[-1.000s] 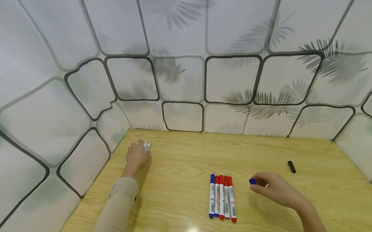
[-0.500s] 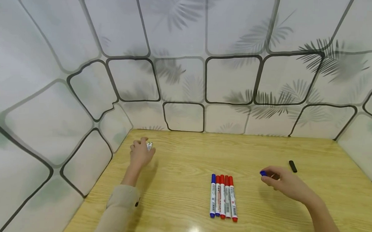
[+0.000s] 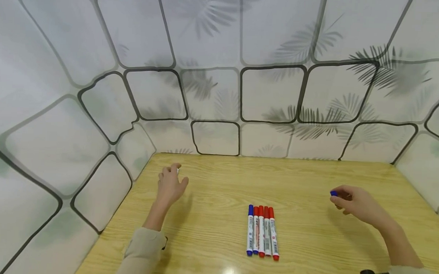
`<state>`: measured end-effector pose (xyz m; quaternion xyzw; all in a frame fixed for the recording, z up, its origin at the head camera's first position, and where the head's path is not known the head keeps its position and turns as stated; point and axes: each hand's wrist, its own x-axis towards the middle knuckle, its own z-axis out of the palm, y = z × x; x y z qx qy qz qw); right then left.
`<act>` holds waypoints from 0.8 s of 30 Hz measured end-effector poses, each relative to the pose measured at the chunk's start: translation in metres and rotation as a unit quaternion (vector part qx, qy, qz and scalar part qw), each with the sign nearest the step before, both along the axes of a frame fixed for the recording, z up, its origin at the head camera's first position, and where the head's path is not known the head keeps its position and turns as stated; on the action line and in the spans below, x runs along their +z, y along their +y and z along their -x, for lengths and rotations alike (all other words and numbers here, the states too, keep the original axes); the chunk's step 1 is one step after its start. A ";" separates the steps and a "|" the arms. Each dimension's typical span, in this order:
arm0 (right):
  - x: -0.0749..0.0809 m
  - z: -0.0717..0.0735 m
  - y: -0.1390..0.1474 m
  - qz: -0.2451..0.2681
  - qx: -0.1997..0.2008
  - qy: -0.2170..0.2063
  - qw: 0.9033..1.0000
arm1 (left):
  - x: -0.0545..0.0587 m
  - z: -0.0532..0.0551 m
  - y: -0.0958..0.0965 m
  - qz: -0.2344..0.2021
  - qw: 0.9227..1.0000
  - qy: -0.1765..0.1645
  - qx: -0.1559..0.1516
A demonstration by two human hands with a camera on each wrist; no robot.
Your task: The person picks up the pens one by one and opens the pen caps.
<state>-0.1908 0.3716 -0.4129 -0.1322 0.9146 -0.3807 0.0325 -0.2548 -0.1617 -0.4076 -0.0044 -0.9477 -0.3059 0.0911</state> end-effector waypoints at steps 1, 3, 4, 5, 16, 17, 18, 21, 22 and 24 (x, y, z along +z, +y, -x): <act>-0.001 0.001 0.004 0.001 -0.005 0.001 1.000 | 0.000 -0.001 0.001 0.002 1.000 0.001 -0.003; -0.003 0.004 0.012 0.001 -0.018 0.003 1.000 | 0.000 -0.004 0.002 0.001 1.000 0.004 -0.005; -0.005 0.005 0.016 0.000 -0.024 0.004 1.000 | -0.001 -0.005 0.003 0.001 1.000 0.002 -0.005; -0.006 0.006 0.019 0.000 -0.029 0.005 1.000 | -0.001 -0.006 0.003 0.000 1.000 0.002 -0.006; -0.017 0.017 0.049 -0.002 -0.094 -0.018 0.995 | -0.001 -0.020 0.009 -0.015 0.999 0.002 -0.037; -0.017 0.018 0.051 -0.001 -0.096 -0.023 0.995 | -0.001 -0.021 0.010 -0.020 0.999 0.004 -0.041; -0.018 0.020 0.054 0.001 -0.097 -0.026 0.995 | 0.000 -0.023 0.011 -0.027 0.999 0.006 -0.046; -0.020 0.024 0.059 0.002 -0.103 -0.041 0.994 | 0.001 -0.026 0.016 -0.048 0.997 0.013 -0.059; -0.020 0.026 0.060 0.001 -0.104 -0.046 0.994 | 0.002 -0.028 0.017 -0.054 0.996 0.016 -0.063; -0.021 0.029 0.063 -0.001 -0.106 -0.052 0.993 | 0.003 -0.031 0.020 -0.062 0.995 0.022 -0.072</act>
